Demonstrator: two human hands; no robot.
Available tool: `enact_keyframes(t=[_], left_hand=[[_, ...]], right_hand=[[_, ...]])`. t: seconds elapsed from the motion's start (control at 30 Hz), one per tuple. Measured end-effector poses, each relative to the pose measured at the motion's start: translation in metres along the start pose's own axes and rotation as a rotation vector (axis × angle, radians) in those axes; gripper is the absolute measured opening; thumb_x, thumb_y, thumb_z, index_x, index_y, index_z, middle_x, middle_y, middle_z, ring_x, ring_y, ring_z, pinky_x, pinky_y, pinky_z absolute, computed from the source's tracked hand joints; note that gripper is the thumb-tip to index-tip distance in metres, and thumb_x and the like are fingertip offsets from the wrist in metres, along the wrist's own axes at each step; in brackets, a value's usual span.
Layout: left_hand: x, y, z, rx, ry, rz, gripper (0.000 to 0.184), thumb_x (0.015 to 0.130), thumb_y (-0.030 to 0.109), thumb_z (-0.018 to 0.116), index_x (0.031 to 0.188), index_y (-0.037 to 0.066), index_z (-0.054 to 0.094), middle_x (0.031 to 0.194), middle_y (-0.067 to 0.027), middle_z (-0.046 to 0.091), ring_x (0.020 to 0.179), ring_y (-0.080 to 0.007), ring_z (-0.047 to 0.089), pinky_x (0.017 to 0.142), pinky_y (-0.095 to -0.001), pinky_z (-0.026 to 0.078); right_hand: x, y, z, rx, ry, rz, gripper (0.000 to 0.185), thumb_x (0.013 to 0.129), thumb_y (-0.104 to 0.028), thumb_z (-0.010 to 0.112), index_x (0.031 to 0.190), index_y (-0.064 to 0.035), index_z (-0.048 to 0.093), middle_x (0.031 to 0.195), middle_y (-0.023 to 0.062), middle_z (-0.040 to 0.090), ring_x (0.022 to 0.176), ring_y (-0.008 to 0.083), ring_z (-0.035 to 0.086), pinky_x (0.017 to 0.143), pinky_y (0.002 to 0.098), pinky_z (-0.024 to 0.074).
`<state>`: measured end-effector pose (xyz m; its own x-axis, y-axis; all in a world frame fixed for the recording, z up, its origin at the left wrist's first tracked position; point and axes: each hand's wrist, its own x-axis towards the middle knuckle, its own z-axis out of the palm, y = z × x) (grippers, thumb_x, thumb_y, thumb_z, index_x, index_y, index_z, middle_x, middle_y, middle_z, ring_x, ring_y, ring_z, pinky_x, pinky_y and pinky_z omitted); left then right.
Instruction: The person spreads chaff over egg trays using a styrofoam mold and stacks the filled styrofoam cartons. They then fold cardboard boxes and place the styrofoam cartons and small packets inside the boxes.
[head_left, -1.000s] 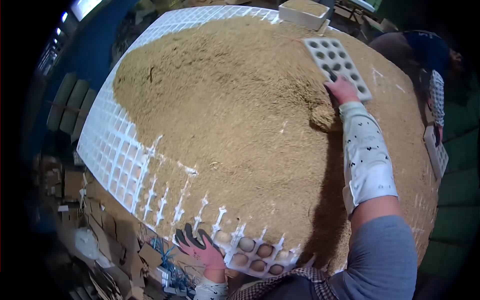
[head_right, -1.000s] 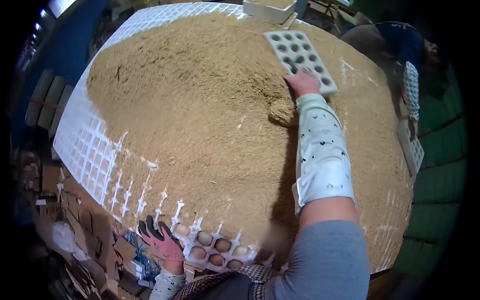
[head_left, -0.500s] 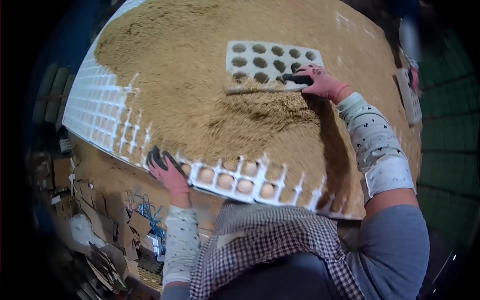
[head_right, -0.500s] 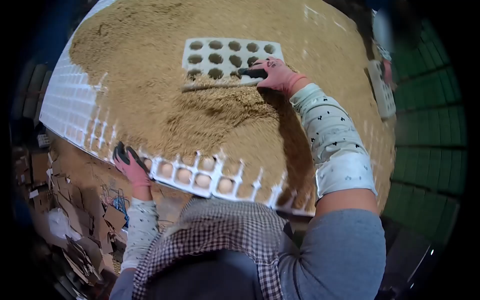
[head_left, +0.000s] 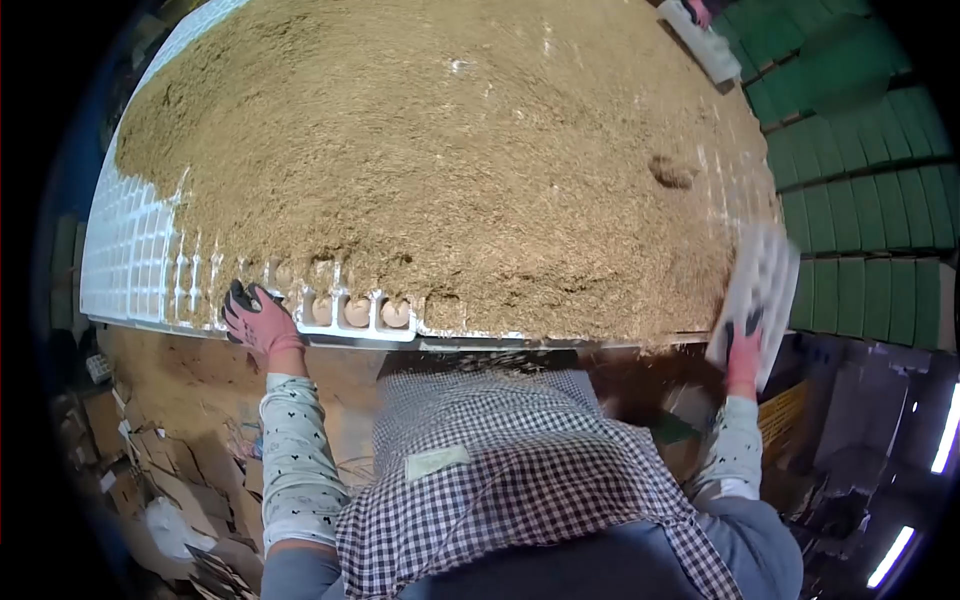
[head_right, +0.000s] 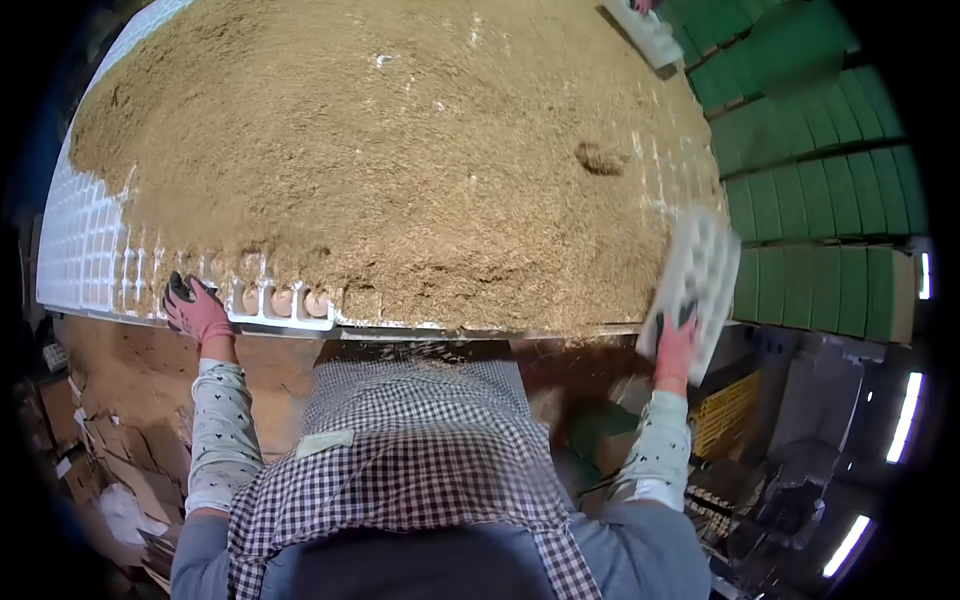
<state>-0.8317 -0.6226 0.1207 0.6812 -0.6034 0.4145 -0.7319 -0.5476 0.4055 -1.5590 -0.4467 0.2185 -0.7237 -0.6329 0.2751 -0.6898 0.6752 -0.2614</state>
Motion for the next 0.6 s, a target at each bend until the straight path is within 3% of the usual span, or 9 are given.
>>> enact_keyframes(t=[0.03, 0.13, 0.2, 0.27, 0.33, 0.37, 0.4, 0.47, 0.6], left_hand=[[0.002, 0.003, -0.003, -0.010, 0.001, -0.005, 0.044, 0.087, 0.035, 0.055, 0.123, 0.010, 0.051, 0.124, -0.0156, 0.048, 0.120, -0.0330, 0.039, 0.103, -0.0458, 0.028], [0.003, 0.017, -0.020, -0.005, -0.054, -0.086, 0.046, 0.083, 0.032, 0.058, 0.122, 0.010, 0.050, 0.122, -0.0145, 0.048, 0.118, -0.0322, 0.042, 0.099, -0.0480, 0.032], [0.003, 0.008, -0.014, -0.005, -0.033, -0.026, 0.046, 0.082, 0.032, 0.058, 0.121, 0.009, 0.049, 0.123, -0.0136, 0.047, 0.116, -0.0331, 0.043, 0.099, -0.0478, 0.032], [0.006, 0.001, -0.019, -0.183, -0.133, -0.042, 0.050, 0.081, 0.027, 0.060, 0.125, 0.009, 0.045, 0.131, -0.0150, 0.041, 0.123, -0.0342, 0.036, 0.103, -0.0468, 0.028], [0.006, -0.018, -0.027, -0.585, -0.234, -0.043, 0.054, 0.082, 0.016, 0.060, 0.131, 0.008, 0.040, 0.140, -0.0169, 0.031, 0.131, -0.0344, 0.025, 0.108, -0.0451, 0.021], [0.011, -0.030, -0.049, -0.741, -0.348, -0.003, 0.056, 0.082, 0.012, 0.059, 0.134, 0.007, 0.037, 0.142, -0.0174, 0.027, 0.134, -0.0336, 0.020, 0.109, -0.0439, 0.018], [0.016, -0.048, -0.075, -0.896, -0.463, 0.031, 0.059, 0.082, 0.007, 0.058, 0.136, 0.006, 0.034, 0.145, -0.0179, 0.023, 0.136, -0.0327, 0.015, 0.111, -0.0428, 0.015], [0.024, -0.105, -0.108, -0.809, -0.446, 0.022, 0.054, 0.086, 0.008, 0.055, 0.136, 0.004, 0.035, 0.145, -0.0156, 0.025, 0.135, -0.0279, 0.022, 0.110, -0.0377, 0.021], [0.025, -0.265, -0.117, -0.848, -0.321, -0.320, 0.048, 0.092, 0.012, 0.048, 0.137, 0.003, 0.031, 0.143, -0.0115, 0.028, 0.132, -0.0233, 0.027, 0.108, -0.0365, 0.028]], right_hand=[[-0.003, 0.023, -0.008, 0.061, -0.350, 0.298, 0.067, 0.081, -0.041, 0.058, 0.130, 0.0016, 0.044, 0.131, 0.0234, 0.046, 0.122, 0.0362, 0.043, 0.101, 0.0390, 0.0339], [-0.061, -0.058, 0.017, 0.055, -0.242, 0.061, 0.069, 0.078, -0.040, 0.062, 0.132, -0.0008, 0.044, 0.128, 0.0227, 0.049, 0.120, 0.0351, 0.045, 0.102, 0.0394, 0.0337], [-0.091, -0.158, 0.022, 0.013, -0.377, -0.061, 0.070, 0.076, -0.039, 0.064, 0.133, -0.0033, 0.043, 0.131, 0.0212, 0.047, 0.122, 0.0330, 0.044, 0.102, 0.0382, 0.0328], [-0.113, -0.237, 0.043, -0.007, -0.426, -0.178, 0.069, 0.075, -0.038, 0.065, 0.132, -0.0058, 0.044, 0.132, 0.0205, 0.047, 0.122, 0.0333, 0.043, 0.103, 0.0399, 0.0310], [-0.149, -0.331, 0.052, -0.032, -0.347, -0.462, 0.067, 0.072, -0.041, 0.065, 0.129, -0.0093, 0.049, 0.130, 0.0242, 0.047, 0.120, 0.0349, 0.044, 0.104, 0.0428, 0.0291], [-0.169, -0.383, 0.052, -0.107, -0.401, -0.472, 0.069, 0.070, -0.043, 0.065, 0.129, -0.0110, 0.049, 0.130, 0.0258, 0.045, 0.121, 0.0351, 0.042, 0.104, 0.0419, 0.0282], [-0.189, -0.425, 0.059, -0.077, -0.423, -0.505, 0.068, 0.069, -0.043, 0.066, 0.128, -0.0126, 0.051, 0.133, 0.0249, 0.044, 0.121, 0.0366, 0.042, 0.104, 0.0450, 0.0271], [-0.230, -0.499, 0.071, -0.056, -0.365, -0.666, 0.067, 0.067, -0.043, 0.067, 0.127, -0.0158, 0.053, 0.130, 0.0173, 0.046, 0.115, 0.0365, 0.044, 0.098, 0.0500, 0.0298], [-0.307, -0.624, 0.064, -0.049, -0.365, -1.050, 0.063, 0.065, -0.043, 0.069, 0.122, -0.0203, 0.056, 0.117, 0.0130, 0.049, 0.105, 0.0335, 0.047, 0.094, 0.0483, 0.0322]])
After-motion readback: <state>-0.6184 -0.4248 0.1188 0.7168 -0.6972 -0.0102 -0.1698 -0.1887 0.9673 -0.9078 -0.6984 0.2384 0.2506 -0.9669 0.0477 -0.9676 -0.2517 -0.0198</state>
